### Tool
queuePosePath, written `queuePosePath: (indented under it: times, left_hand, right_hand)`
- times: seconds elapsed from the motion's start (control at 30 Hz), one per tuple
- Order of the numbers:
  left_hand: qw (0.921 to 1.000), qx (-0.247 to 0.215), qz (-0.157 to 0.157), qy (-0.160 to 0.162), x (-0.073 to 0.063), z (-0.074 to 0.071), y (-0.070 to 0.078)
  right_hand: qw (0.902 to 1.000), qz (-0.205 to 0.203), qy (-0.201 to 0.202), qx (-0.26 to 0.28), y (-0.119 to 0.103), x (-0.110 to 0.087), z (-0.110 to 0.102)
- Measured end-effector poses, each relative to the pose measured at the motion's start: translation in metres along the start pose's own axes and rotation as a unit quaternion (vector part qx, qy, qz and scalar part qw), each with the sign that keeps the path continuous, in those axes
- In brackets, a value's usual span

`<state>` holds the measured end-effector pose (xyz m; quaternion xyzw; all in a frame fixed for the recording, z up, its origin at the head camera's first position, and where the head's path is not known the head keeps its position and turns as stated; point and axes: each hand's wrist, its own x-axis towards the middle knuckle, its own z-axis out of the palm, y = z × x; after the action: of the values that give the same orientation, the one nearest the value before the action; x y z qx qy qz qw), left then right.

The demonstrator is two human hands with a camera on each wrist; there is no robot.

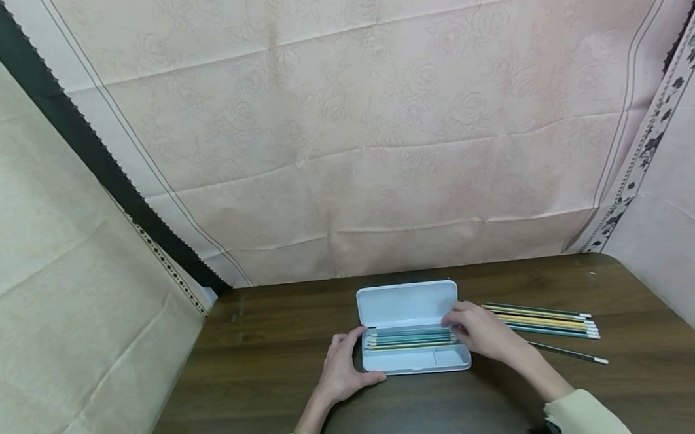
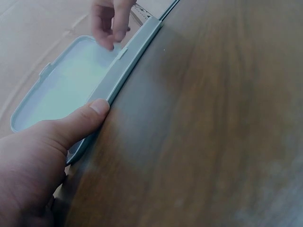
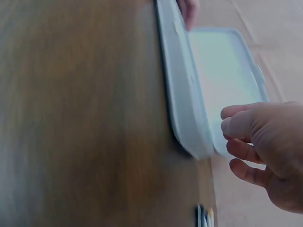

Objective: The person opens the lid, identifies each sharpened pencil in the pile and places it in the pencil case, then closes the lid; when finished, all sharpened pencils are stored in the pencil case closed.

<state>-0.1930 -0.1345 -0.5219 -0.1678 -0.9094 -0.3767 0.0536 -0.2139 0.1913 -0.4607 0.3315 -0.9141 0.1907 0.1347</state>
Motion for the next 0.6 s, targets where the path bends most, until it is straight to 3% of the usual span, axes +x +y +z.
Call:
queuePosePath:
  times: [0.3,0.6]
  left_hand:
    - [1.0,0.0,-0.001,-0.002,0.001,-0.001,0.001]
    - [1.0,0.001,-0.002,-0.005,0.001,0.0,-0.002]
  right_hand:
    - [0.9992,0.028,0.029,0.003,0.038,-0.038,-0.04]
    - [0.995,-0.012,0.088,-0.045,0.071,-0.077,-0.058]
